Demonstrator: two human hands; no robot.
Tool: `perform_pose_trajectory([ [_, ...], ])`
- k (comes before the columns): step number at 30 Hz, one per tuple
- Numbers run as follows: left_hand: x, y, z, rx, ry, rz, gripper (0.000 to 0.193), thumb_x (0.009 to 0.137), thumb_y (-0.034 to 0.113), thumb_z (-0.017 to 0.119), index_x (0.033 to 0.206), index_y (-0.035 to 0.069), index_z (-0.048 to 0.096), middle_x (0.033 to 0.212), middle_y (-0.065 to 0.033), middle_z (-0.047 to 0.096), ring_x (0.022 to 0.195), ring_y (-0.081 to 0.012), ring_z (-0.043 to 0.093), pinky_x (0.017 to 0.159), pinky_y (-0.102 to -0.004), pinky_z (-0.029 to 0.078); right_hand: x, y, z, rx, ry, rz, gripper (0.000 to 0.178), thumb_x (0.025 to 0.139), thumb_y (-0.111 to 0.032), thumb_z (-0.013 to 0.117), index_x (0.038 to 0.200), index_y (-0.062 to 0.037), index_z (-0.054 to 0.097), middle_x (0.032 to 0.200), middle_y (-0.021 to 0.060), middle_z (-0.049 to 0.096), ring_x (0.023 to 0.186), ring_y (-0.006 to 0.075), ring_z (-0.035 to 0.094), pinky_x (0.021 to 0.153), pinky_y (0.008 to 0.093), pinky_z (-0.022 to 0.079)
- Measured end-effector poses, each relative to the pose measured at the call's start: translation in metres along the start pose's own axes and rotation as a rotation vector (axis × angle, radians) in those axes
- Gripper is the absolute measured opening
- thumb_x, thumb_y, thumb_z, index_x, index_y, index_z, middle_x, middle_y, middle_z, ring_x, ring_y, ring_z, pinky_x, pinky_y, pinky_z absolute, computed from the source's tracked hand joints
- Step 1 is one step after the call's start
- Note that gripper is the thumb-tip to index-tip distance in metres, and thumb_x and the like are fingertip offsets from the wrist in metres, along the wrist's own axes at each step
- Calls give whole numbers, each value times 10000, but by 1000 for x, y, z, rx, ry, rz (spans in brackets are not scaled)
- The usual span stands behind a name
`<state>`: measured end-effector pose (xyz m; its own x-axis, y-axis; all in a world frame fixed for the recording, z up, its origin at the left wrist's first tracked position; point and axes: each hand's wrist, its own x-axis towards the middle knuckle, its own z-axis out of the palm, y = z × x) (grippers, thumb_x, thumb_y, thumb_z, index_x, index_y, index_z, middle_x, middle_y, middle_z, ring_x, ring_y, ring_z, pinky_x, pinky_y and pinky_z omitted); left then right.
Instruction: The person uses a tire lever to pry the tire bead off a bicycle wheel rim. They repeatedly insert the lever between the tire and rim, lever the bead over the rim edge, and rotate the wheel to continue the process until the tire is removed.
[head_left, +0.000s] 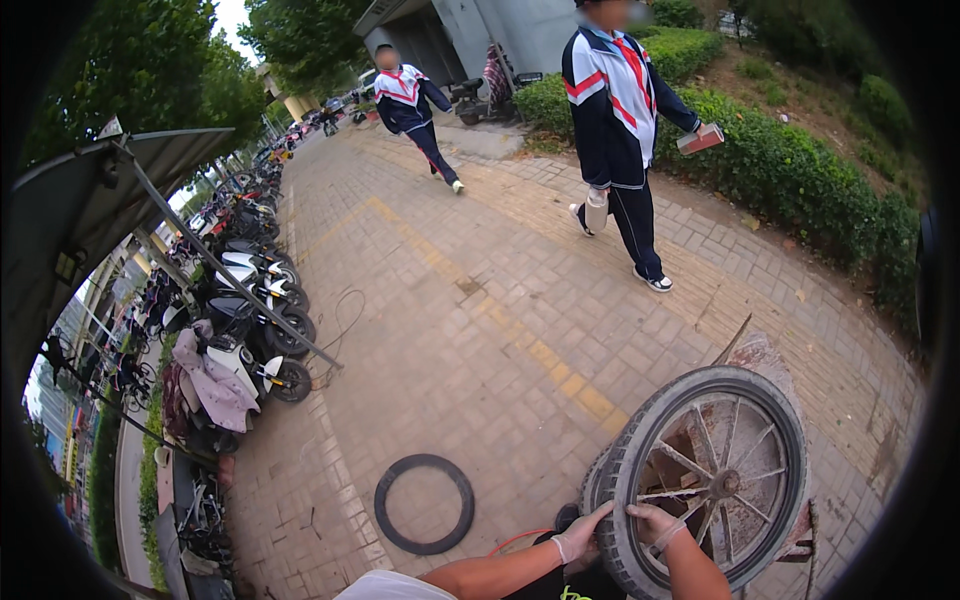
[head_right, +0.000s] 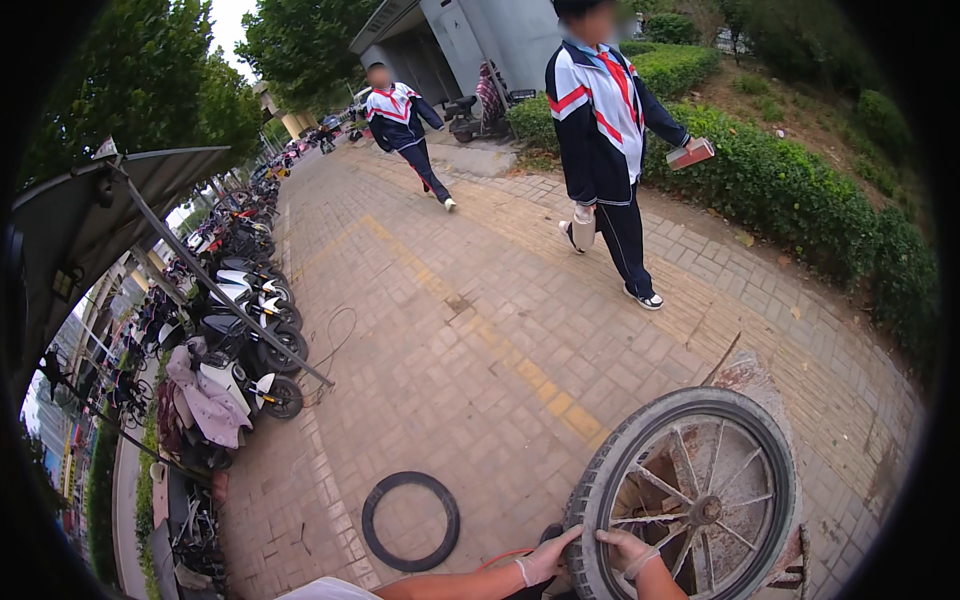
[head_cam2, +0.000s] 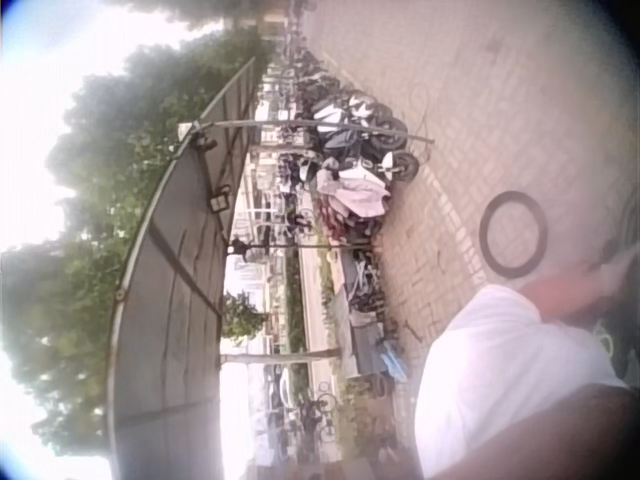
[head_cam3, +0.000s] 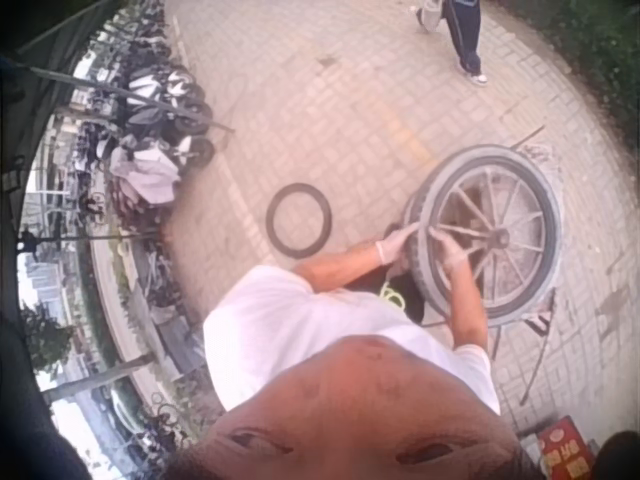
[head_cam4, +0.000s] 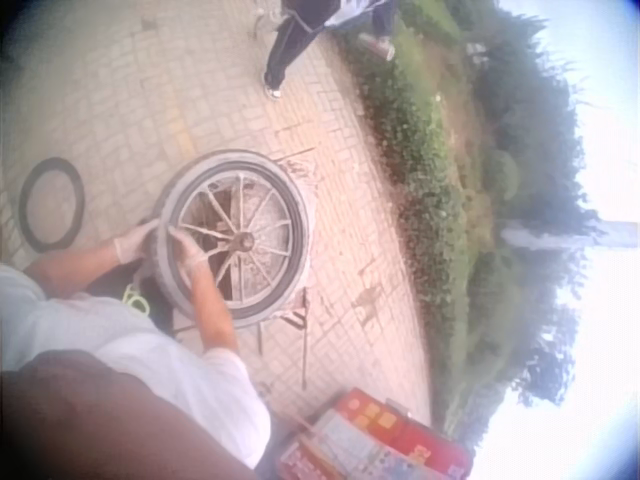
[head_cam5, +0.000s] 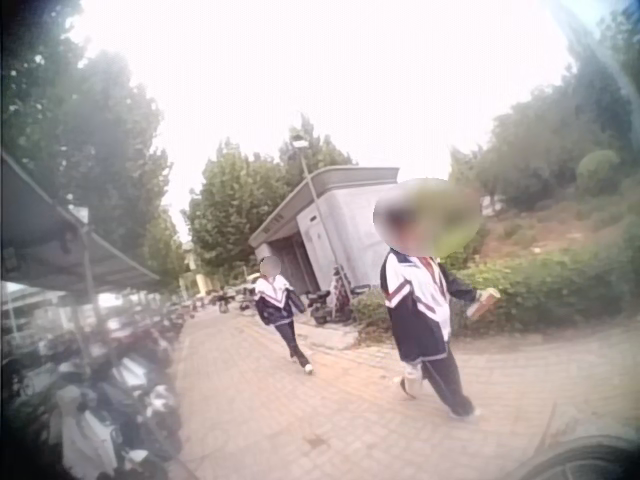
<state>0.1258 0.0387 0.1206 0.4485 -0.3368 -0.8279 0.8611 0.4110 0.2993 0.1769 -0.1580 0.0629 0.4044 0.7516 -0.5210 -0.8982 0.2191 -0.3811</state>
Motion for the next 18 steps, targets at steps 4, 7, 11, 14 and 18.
perform_pose_trajectory([
  [4,-5,7,5,25,16,36,890,843,713,614,1518,172,403,1494,-58,483,1374,-272,419,1117,-533,276,-6,10,-12,20,31,61,540,888,-284,708,1321,10,574,1279,148,661,1179,305,624,1084,475,426],
  [7,-3,11,8,60,32,9,884,840,716,615,1512,179,413,1483,-48,495,1363,-254,432,1107,-519,289,-6,15,-17,67,-14,-36,555,881,-288,716,1331,3,572,1285,147,659,1187,301,622,1085,466,429],
  [11,1,10,11,36,15,1,891,839,724,608,1515,180,404,1491,-50,486,1353,-251,442,1102,-508,298,-6,16,-19,80,-46,-24,578,885,-291,715,1353,4,550,1294,145,653,1185,298,621,1079,454,437],
  [14,0,7,12,36,-2,0,901,838,729,603,1519,179,391,1501,-59,473,1360,-263,436,1107,-513,295,-9,15,-18,67,-41,-13,575,894,-296,706,1356,8,546,1305,139,647,1191,295,616,1082,449,434],
  [18,-3,10,12,44,-5,-9,902,837,729,604,1514,172,394,1487,-60,487,1371,-269,430,1119,-526,290,-15,19,-18,46,-100,-62,556,905,-295,695,1345,16,557,1319,146,638,1192,293,615,1081,445,433],
])
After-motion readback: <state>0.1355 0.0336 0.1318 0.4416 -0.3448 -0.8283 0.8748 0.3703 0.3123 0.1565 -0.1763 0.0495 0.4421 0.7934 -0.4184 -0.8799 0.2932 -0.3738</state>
